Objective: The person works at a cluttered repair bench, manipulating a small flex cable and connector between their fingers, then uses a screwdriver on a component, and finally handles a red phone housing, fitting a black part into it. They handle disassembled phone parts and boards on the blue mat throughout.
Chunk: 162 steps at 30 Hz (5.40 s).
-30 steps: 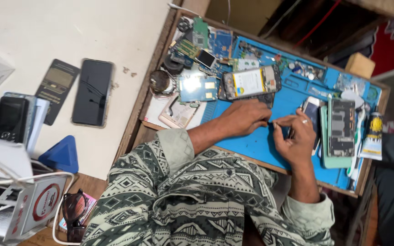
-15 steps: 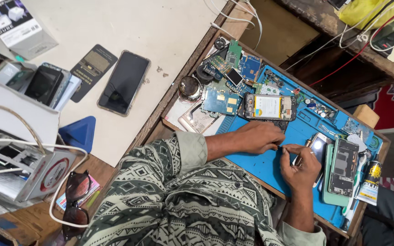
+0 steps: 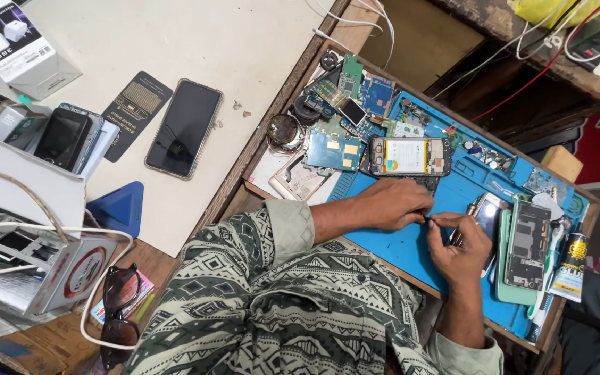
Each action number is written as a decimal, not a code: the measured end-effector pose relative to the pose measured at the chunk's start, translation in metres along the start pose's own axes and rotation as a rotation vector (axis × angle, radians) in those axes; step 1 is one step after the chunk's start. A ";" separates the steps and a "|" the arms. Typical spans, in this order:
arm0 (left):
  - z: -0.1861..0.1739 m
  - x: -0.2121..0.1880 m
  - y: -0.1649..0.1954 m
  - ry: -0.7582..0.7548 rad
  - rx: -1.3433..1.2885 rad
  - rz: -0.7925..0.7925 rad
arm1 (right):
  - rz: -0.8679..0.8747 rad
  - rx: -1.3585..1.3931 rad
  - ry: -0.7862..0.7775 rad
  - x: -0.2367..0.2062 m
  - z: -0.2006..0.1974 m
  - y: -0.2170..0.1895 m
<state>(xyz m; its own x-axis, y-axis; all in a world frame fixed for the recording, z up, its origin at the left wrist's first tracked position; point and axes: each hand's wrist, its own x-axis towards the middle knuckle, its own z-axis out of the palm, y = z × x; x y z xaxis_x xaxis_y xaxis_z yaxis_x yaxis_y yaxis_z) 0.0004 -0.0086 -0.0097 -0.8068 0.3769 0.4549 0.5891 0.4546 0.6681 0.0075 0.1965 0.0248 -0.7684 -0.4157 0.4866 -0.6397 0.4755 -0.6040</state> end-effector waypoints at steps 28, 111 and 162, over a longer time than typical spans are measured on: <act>0.008 0.028 -0.002 -0.053 0.011 -0.030 | 0.331 0.264 -0.050 0.005 -0.021 0.042; 0.025 0.015 0.014 -0.034 0.102 0.106 | 0.134 0.087 0.011 -0.028 -0.034 0.045; 0.025 0.018 0.018 -0.028 0.032 0.050 | 0.217 0.156 -0.020 -0.026 -0.037 0.041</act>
<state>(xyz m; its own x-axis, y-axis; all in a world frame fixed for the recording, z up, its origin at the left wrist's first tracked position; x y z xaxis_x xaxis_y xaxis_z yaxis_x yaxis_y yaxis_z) -0.0025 0.0260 -0.0043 -0.7751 0.4223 0.4700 0.6300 0.4604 0.6254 0.0011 0.2557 0.0111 -0.8858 -0.3329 0.3232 -0.4477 0.4303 -0.7838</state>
